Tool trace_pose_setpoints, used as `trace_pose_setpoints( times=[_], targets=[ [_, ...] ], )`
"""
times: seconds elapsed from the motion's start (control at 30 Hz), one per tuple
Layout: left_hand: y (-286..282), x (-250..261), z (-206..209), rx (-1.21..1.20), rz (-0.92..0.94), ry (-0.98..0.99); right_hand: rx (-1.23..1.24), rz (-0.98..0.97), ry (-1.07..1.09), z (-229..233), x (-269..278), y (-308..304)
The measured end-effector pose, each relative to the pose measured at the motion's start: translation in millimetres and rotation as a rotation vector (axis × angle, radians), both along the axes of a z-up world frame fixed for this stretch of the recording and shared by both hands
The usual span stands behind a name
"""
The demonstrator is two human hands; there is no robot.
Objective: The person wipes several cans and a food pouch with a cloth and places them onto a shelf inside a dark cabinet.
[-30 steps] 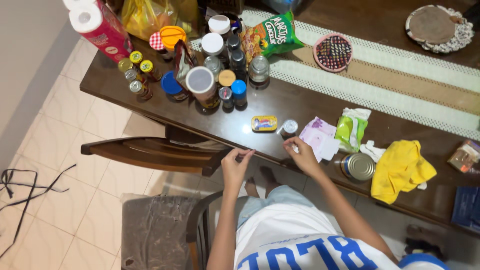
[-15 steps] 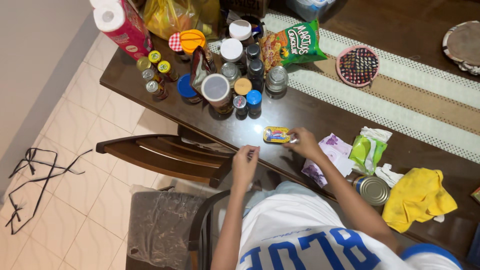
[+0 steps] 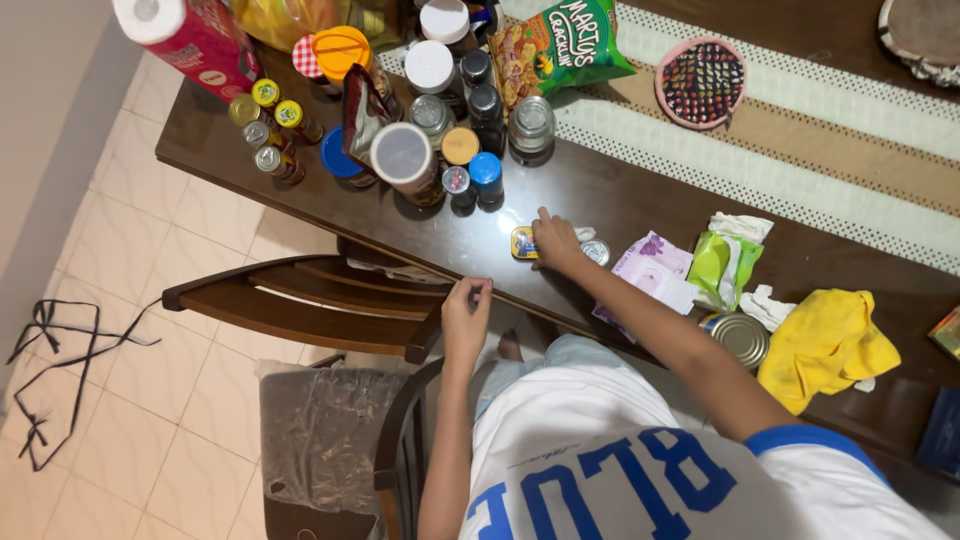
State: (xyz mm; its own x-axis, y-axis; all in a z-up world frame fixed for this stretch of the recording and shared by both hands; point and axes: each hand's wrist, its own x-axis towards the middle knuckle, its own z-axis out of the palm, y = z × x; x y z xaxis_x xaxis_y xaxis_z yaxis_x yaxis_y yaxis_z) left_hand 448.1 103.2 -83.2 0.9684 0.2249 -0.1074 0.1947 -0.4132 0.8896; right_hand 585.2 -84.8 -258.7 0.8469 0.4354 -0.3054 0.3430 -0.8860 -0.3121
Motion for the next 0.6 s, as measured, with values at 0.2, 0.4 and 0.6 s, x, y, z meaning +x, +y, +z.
trace_pose_setpoints(
  times=[0.2, 0.4, 0.6],
  targets=[
    [-3.0, 1.3, -11.3, -0.001, -0.010, 0.027, 0.006, 0.125, 0.019, -33.6, 31.3, -11.6],
    [-12.2, 2.9, -25.4, -0.037, -0.083, 0.039, 0.209, 0.142, -0.038, -20.8, 42.9, -20.5],
    [-14.5, 4.0, -26.5, -0.045, -0.129, 0.006, 0.539, -0.414, -0.169, 30.9, 7.7, -76.8]
  ],
)
